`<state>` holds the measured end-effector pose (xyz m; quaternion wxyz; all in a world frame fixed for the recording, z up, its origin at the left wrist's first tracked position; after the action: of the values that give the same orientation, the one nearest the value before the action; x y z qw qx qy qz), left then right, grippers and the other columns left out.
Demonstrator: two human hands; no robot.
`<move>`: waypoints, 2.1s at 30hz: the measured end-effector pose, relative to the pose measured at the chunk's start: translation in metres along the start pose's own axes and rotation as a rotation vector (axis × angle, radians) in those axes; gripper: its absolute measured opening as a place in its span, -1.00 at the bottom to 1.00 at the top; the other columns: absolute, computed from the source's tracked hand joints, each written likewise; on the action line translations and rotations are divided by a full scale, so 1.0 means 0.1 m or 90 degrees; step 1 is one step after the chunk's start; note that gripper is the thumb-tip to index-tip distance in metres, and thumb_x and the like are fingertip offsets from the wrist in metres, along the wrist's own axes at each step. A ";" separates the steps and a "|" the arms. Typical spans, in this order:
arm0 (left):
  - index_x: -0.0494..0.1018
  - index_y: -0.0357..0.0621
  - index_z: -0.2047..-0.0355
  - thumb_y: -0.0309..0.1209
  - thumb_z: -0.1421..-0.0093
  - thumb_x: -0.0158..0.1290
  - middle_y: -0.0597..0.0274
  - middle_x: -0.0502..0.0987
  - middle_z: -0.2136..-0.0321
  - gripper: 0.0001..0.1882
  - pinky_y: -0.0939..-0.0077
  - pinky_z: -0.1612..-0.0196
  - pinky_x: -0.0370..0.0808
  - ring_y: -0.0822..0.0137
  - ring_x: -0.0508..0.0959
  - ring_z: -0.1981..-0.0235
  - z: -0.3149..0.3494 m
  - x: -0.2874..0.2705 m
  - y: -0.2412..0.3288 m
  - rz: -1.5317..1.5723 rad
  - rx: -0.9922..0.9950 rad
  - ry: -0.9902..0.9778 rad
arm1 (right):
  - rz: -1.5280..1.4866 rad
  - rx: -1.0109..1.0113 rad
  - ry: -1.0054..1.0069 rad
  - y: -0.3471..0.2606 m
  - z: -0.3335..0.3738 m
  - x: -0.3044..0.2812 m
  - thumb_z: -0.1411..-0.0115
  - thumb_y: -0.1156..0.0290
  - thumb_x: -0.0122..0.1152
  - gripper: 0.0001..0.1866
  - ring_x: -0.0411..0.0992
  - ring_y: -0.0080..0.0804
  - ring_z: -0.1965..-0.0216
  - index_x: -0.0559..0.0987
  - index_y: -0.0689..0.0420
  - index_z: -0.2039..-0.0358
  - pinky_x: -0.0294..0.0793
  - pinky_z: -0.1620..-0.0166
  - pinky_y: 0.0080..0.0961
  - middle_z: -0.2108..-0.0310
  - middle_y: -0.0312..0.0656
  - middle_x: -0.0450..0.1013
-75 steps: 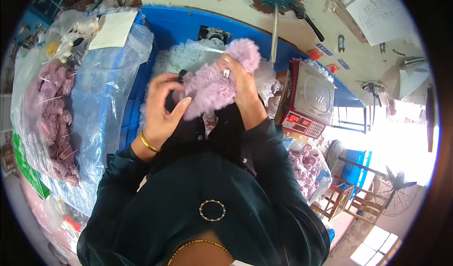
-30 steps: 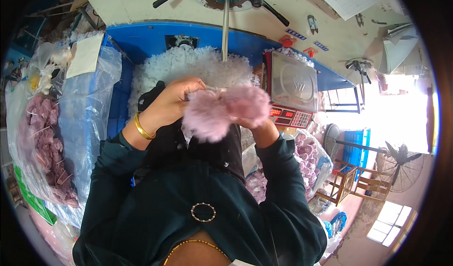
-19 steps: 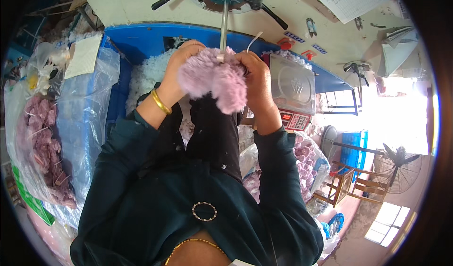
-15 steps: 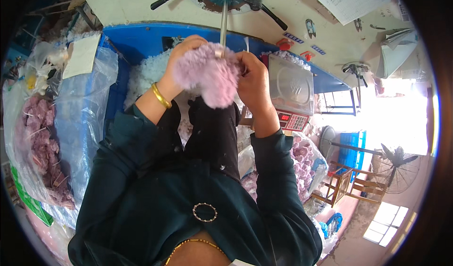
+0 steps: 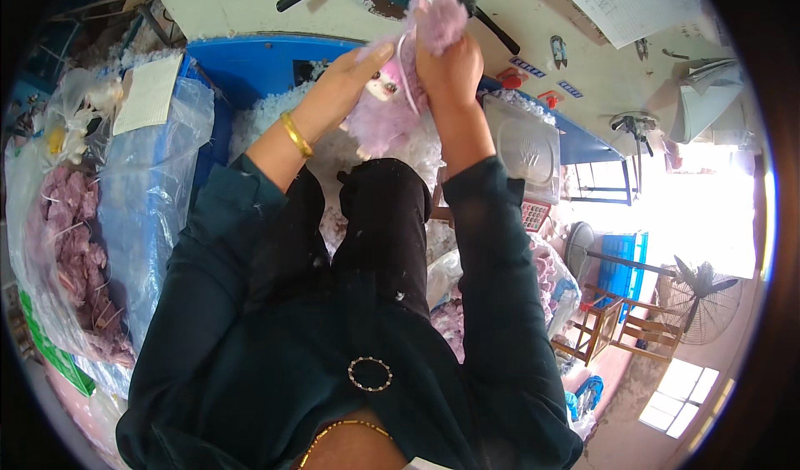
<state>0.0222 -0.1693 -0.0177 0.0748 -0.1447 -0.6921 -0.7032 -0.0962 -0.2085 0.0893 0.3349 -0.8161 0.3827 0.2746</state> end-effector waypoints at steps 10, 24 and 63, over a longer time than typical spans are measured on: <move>0.36 -0.24 0.00 -0.26 -0.13 0.11 0.04 0.51 0.21 -0.53 0.34 0.17 0.45 0.16 0.52 0.22 0.56 0.27 0.31 -0.478 0.209 -0.081 | -0.764 0.267 -0.040 0.14 0.61 -0.09 0.02 0.42 0.42 -0.71 0.44 -0.52 0.37 0.52 0.22 0.32 0.46 0.31 -0.53 0.38 -0.26 0.48; 0.32 -0.27 0.28 -0.46 0.15 0.18 -0.05 0.45 0.42 -0.60 0.17 0.34 0.43 -0.09 0.48 0.38 0.57 0.55 0.55 -0.715 0.304 0.217 | -0.451 0.341 0.072 0.56 -0.04 0.41 0.01 0.34 0.13 -0.73 0.52 -0.24 0.28 0.54 0.23 0.32 0.43 0.22 -0.39 0.39 -0.01 0.53; 0.35 -0.11 0.15 -0.06 -0.22 0.02 0.26 0.48 0.33 -0.60 0.39 0.19 0.52 0.35 0.53 0.27 0.54 0.30 -0.15 0.414 -0.156 0.131 | -0.136 -0.145 -0.038 -0.35 0.39 -0.25 0.11 0.23 0.19 -0.74 0.37 -0.06 0.62 0.43 0.10 0.74 0.32 0.58 -0.23 0.69 -0.07 0.37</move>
<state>-0.0058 -0.1127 -0.0227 0.3459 -0.2937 -0.5094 -0.7312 -0.0893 -0.1511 0.0945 0.2787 -0.8764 0.2499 0.3029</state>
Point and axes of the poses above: each hand's wrist, its own z-axis away from the middle knuckle, its own x-axis out of the palm, y = z × x, the point moved 9 cm from there along -z, towards the middle knuckle
